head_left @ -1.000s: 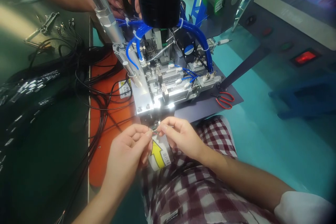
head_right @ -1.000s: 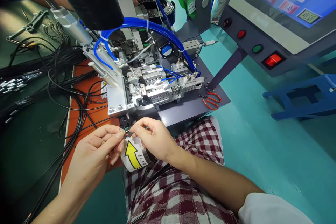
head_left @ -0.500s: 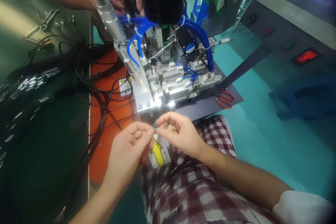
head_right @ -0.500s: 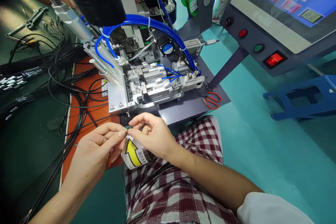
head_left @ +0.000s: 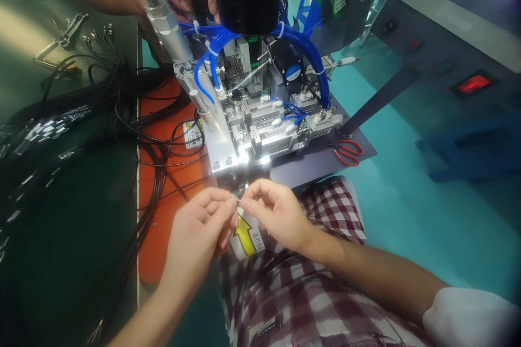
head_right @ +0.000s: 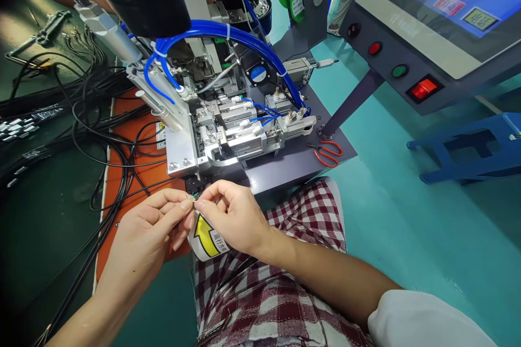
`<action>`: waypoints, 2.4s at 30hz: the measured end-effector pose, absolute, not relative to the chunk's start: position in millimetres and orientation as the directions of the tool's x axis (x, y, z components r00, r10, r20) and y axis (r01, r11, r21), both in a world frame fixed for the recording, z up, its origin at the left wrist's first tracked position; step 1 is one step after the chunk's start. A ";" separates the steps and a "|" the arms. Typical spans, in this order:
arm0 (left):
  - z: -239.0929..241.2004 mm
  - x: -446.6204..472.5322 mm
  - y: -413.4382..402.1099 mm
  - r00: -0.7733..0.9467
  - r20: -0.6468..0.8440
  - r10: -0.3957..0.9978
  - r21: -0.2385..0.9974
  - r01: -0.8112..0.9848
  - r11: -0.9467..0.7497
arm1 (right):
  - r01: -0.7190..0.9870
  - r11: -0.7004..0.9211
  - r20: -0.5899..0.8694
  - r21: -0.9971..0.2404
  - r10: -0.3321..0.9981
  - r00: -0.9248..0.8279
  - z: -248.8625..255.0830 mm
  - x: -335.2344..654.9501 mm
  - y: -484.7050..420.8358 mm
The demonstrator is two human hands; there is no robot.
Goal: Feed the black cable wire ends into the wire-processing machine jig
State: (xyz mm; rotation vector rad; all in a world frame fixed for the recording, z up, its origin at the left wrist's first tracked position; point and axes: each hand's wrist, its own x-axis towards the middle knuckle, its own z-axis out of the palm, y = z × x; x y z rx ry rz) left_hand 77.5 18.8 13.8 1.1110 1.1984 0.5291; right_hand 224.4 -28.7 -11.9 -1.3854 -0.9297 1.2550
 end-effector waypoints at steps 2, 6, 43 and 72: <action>13.3 78.1 18.2 0.324 -0.459 0.827 0.887 0.219 0.406 | -0.010 -0.130 -0.129 -0.991 0.971 0.202 -11.0 222.8 -29.0; 10.8 77.8 18.5 0.325 -0.452 0.831 0.890 0.220 0.398 | -0.203 -0.277 -0.299 -0.939 0.950 0.089 -8.9 225.4 -25.8; 14.4 78.2 18.5 0.352 -0.420 0.836 0.904 0.236 0.355 | -0.047 0.027 0.021 -0.999 0.991 0.135 -15.5 219.6 -22.2; -23.6 59.2 51.7 0.727 0.272 0.630 0.508 0.448 -0.736 | 0.025 -0.073 -0.073 -0.997 0.997 0.011 -55.7 254.4 -2.7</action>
